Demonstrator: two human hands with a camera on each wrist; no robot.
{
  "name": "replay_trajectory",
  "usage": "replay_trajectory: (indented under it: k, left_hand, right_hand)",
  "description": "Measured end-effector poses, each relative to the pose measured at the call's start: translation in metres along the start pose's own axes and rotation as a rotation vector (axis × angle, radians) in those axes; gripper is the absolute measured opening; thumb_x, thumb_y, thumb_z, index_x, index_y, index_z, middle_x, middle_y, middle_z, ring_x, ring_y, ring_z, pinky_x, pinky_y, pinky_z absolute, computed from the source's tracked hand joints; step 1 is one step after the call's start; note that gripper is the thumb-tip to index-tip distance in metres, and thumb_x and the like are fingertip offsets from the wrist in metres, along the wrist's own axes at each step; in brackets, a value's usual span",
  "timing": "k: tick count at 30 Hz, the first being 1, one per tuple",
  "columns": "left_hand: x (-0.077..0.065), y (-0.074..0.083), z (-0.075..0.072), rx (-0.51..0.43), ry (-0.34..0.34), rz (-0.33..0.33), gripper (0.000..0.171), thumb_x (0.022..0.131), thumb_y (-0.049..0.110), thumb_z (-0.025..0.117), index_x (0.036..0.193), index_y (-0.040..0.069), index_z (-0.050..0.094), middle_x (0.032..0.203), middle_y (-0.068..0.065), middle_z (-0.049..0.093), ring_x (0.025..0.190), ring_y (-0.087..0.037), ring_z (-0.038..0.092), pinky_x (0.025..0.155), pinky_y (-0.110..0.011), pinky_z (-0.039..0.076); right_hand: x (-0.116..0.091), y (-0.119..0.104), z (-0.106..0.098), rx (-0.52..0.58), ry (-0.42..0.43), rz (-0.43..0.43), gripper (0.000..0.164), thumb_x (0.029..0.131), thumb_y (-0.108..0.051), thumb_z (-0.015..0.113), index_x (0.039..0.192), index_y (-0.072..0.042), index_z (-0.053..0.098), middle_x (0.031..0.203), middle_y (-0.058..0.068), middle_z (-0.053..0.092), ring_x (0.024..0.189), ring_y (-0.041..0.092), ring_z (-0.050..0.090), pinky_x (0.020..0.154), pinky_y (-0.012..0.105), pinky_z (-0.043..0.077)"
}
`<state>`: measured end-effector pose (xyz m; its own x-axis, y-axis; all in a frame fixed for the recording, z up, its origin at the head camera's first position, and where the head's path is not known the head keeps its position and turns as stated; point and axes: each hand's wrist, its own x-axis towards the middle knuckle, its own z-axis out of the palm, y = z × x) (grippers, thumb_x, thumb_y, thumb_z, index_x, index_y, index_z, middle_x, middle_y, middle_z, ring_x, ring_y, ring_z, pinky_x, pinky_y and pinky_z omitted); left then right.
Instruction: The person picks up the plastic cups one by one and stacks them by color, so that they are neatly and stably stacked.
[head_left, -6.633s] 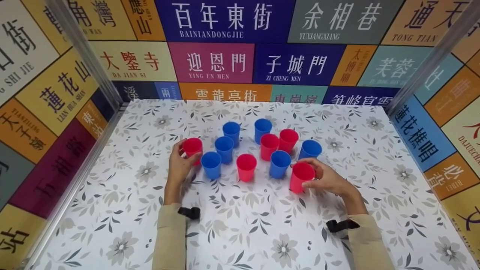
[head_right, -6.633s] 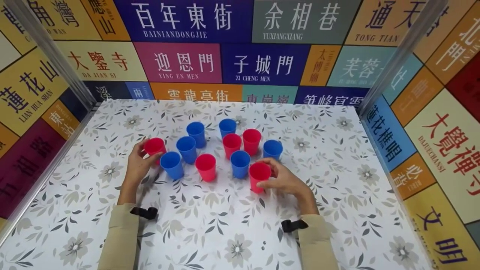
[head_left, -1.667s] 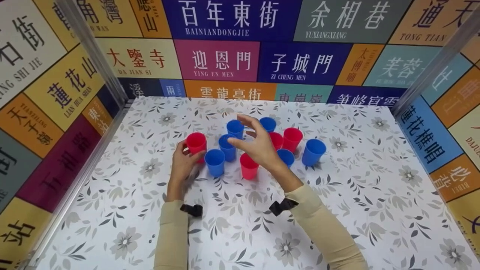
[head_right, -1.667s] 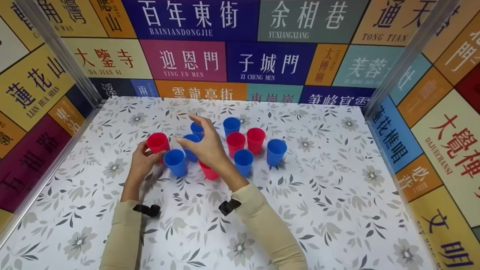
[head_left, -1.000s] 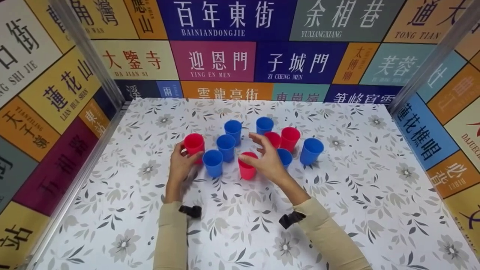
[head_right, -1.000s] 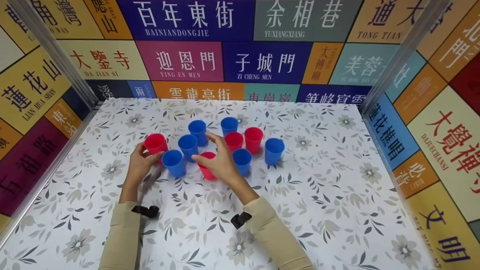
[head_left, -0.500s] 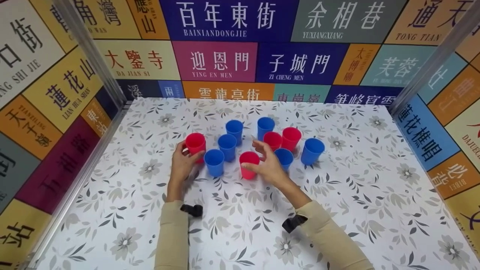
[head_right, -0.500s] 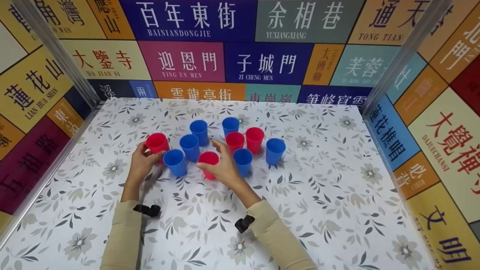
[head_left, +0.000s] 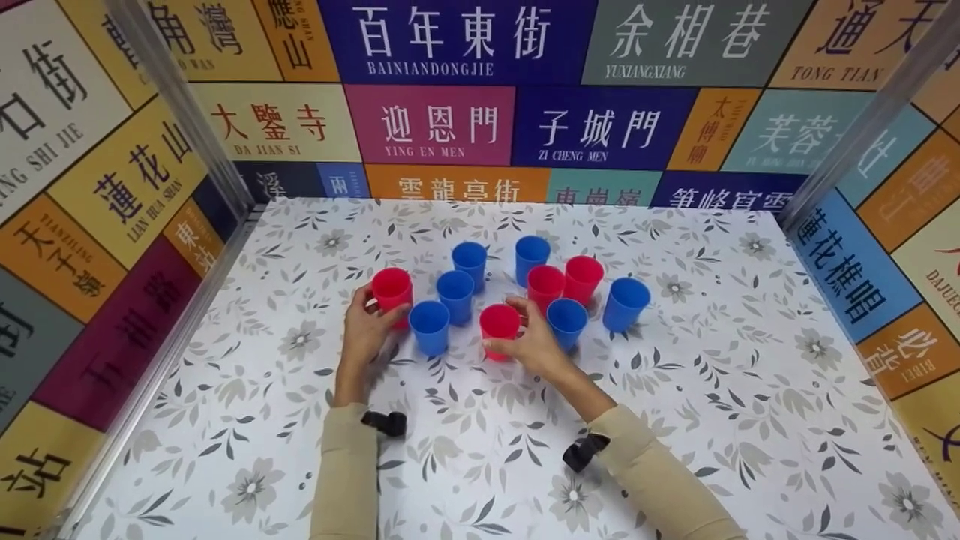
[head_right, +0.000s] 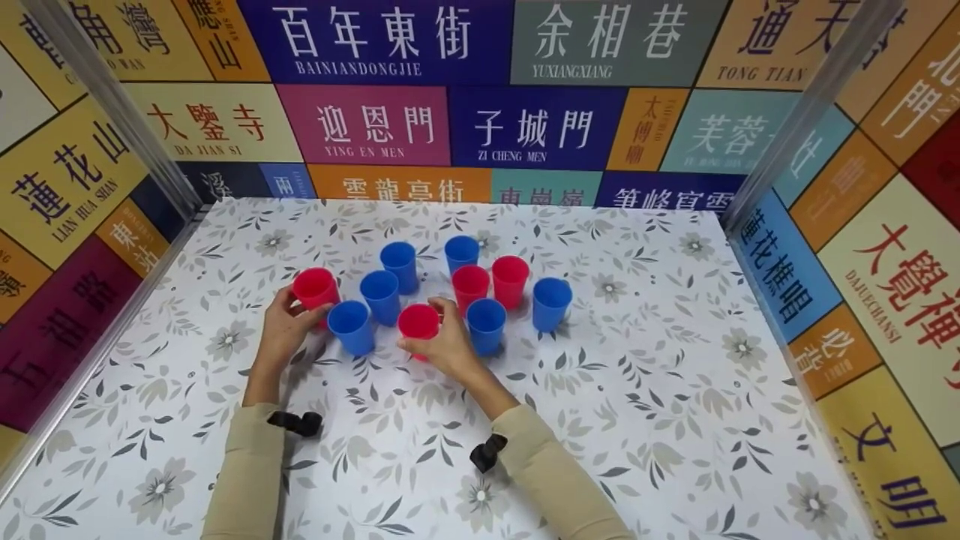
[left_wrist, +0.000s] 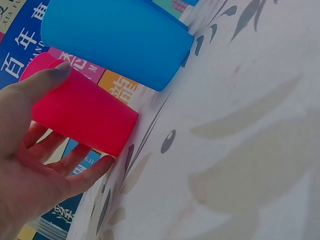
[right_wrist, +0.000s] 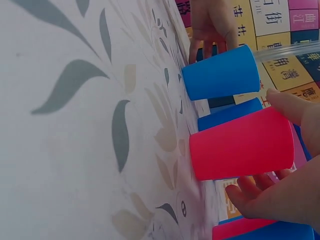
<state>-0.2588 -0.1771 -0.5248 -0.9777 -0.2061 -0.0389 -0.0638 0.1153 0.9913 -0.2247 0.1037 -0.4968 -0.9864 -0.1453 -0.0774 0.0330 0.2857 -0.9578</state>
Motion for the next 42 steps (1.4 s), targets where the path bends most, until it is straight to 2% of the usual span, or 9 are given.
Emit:
replay_trajectory:
  k: [5, 10, 21, 26, 31, 35, 42]
  left_hand:
    - [-0.002, 0.001, 0.001, 0.025, 0.003, 0.013, 0.076, 0.085, 0.016, 0.08, 0.148, 0.002, 0.039, 0.147, -0.019, 0.048, 0.133, -0.036, 0.051, 0.112, -0.045, 0.046]
    - [-0.002, 0.001, 0.0, 0.014, 0.004, 0.016, 0.075, 0.085, 0.015, 0.081, 0.147, 0.003, 0.041, 0.146, -0.018, 0.049, 0.132, -0.035, 0.052, 0.112, -0.044, 0.046]
    - [-0.001, 0.002, 0.0, 0.016, -0.001, -0.036, 0.079, 0.084, 0.018, 0.081, 0.15, 0.007, 0.039, 0.148, -0.016, 0.047, 0.134, -0.033, 0.05, 0.112, -0.043, 0.046]
    - [-0.001, 0.002, 0.001, 0.007, 0.004, -0.044, 0.078, 0.085, 0.017, 0.081, 0.149, 0.007, 0.039, 0.148, -0.015, 0.047, 0.134, -0.033, 0.05, 0.113, -0.042, 0.046]
    - [0.0, 0.0, 0.001, -0.007, 0.003, 0.003, 0.076, 0.085, 0.013, 0.08, 0.148, 0.002, 0.039, 0.146, -0.019, 0.048, 0.131, -0.035, 0.052, 0.111, -0.044, 0.047]
    - [0.0, -0.001, 0.001, -0.011, 0.008, 0.032, 0.076, 0.085, 0.011, 0.08, 0.147, 0.0, 0.04, 0.144, -0.021, 0.05, 0.128, -0.035, 0.054, 0.109, -0.046, 0.048]
    - [-0.001, 0.0, 0.001, -0.008, 0.011, -0.011, 0.076, 0.085, 0.015, 0.081, 0.147, 0.004, 0.04, 0.147, -0.019, 0.048, 0.133, -0.035, 0.051, 0.113, -0.044, 0.045]
  right_hand:
    - [0.001, 0.002, 0.003, 0.005, 0.034, 0.005, 0.075, 0.078, -0.011, 0.085, 0.141, -0.007, 0.045, 0.145, 0.017, 0.049, 0.133, 0.036, 0.048, 0.11, 0.048, 0.046]
    - [-0.001, -0.002, 0.005, 0.011, 0.042, -0.007, 0.074, 0.078, -0.012, 0.085, 0.14, -0.008, 0.045, 0.143, 0.015, 0.05, 0.132, 0.033, 0.049, 0.108, 0.046, 0.049]
    - [-0.003, -0.018, 0.004, 0.055, 0.017, -0.061, 0.071, 0.081, -0.012, 0.083, 0.141, -0.009, 0.046, 0.136, 0.013, 0.055, 0.122, 0.029, 0.055, 0.1, 0.039, 0.053]
    - [-0.003, -0.031, 0.004, 0.065, 0.01, -0.115, 0.07, 0.081, -0.012, 0.083, 0.141, -0.009, 0.047, 0.136, 0.013, 0.056, 0.122, 0.028, 0.055, 0.097, 0.038, 0.053]
    - [-0.001, -0.048, 0.003, 0.064, 0.007, -0.181, 0.071, 0.08, -0.011, 0.083, 0.141, -0.007, 0.047, 0.136, 0.014, 0.057, 0.123, 0.029, 0.055, 0.1, 0.046, 0.05]
    - [0.0, -0.062, 0.004, 0.053, -0.003, -0.206, 0.073, 0.08, -0.014, 0.084, 0.143, -0.009, 0.047, 0.135, 0.014, 0.058, 0.122, 0.029, 0.056, 0.1, 0.048, 0.048]
    - [0.005, -0.087, 0.009, 0.023, -0.03, -0.214, 0.072, 0.081, -0.023, 0.084, 0.144, -0.015, 0.049, 0.136, 0.01, 0.056, 0.124, 0.026, 0.054, 0.101, 0.042, 0.052]
